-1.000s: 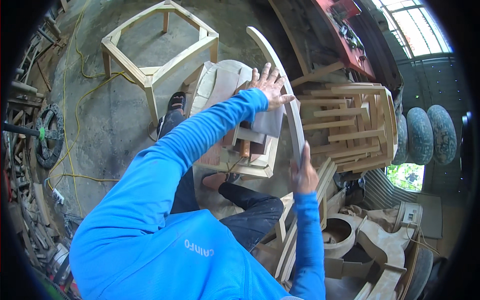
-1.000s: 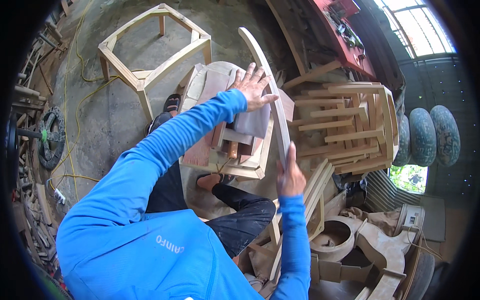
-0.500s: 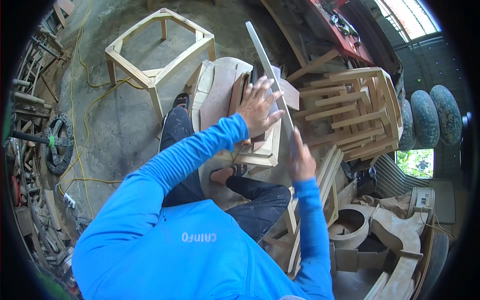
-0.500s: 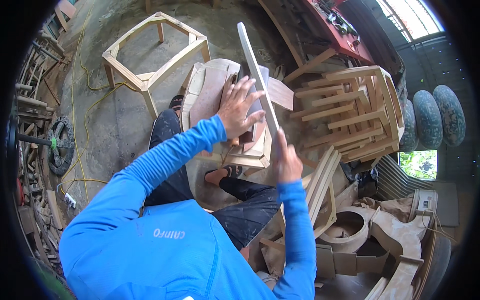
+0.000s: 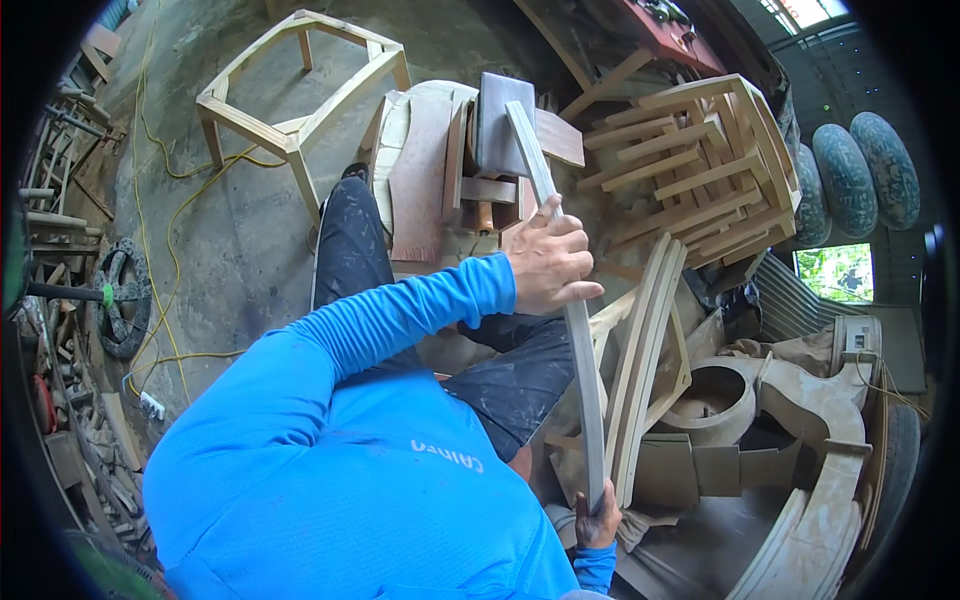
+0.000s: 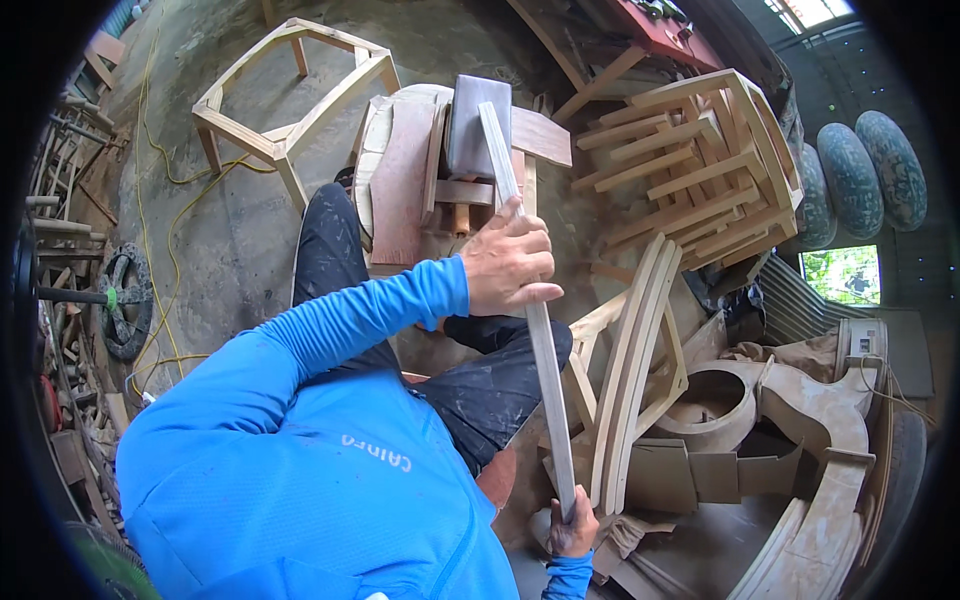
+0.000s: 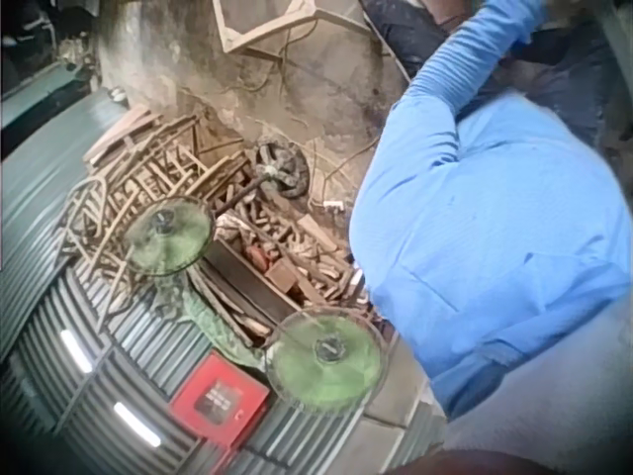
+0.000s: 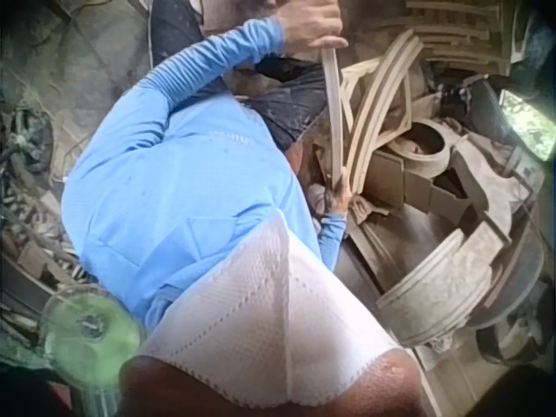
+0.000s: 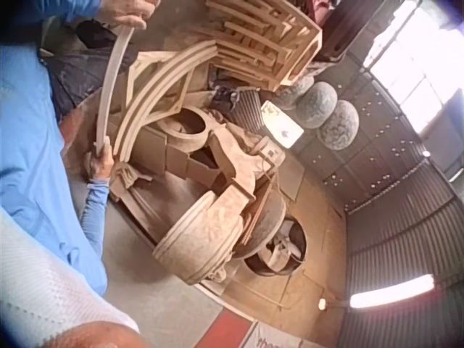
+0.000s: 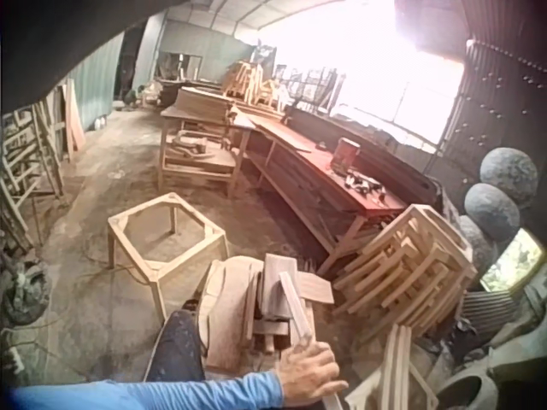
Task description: Sanding curved wooden chair components using a belt sander.
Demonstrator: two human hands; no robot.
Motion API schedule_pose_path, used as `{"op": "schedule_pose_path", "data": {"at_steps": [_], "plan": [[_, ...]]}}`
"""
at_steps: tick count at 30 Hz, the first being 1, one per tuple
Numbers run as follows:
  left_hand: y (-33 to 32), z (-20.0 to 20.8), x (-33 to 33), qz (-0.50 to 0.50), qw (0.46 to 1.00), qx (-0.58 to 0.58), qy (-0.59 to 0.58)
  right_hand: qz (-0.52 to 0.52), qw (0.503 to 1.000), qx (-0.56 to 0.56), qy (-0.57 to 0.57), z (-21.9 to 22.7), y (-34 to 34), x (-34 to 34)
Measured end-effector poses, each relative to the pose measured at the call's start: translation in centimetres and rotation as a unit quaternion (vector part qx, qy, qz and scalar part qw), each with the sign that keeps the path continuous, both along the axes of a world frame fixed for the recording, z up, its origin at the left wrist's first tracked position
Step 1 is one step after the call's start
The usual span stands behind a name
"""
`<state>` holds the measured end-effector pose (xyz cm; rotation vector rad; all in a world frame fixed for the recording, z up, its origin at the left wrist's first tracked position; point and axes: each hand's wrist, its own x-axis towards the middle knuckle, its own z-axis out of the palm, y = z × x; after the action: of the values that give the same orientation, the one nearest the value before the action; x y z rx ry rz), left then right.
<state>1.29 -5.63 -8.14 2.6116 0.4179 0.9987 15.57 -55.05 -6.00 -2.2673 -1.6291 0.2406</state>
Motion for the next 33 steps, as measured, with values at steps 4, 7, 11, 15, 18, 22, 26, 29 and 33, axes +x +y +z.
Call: {"op": "schedule_pose_path", "data": {"at_steps": [4,7,11,15,18,22,26,29,33], "plan": [[3.4,-0.3,0.4,-0.008,0.998,-0.031,-0.054,-0.019,0.999,-0.018,-0.046,2.1,4.1,-0.6],[7.8,-1.5,0.3,0.036,0.996,-0.048,-0.059,0.001,0.996,-0.013,-0.087,3.4,12.1,-0.9],[12.2,-3.8,1.0,0.115,0.990,-0.069,-0.029,0.045,0.997,-0.006,-0.058,2.4,24.7,-0.4],[13.2,-5.7,-0.3,0.125,0.986,-0.109,-0.004,0.115,0.993,-0.013,-0.032,-0.8,40.4,1.8],[11.5,-7.3,-2.9,0.121,0.984,-0.122,-0.049,0.193,0.979,0.006,-0.061,-3.0,52.3,3.9],[10.0,-7.3,-6.0,0.101,0.983,-0.141,-0.060,0.142,0.968,-0.061,-0.197,-3.4,65.6,4.1],[9.4,-6.4,-6.4,0.104,0.978,-0.155,-0.090,0.139,0.955,-0.080,-0.251,-1.7,70.4,2.1],[9.0,-6.1,-6.4,0.115,0.978,-0.151,-0.091,0.160,0.945,-0.074,-0.275,-0.5,68.4,0.3],[7.6,-5.4,-5.9,0.108,0.975,-0.158,-0.110,0.175,0.945,-0.052,-0.273,0.6,57.9,2.6]]}}
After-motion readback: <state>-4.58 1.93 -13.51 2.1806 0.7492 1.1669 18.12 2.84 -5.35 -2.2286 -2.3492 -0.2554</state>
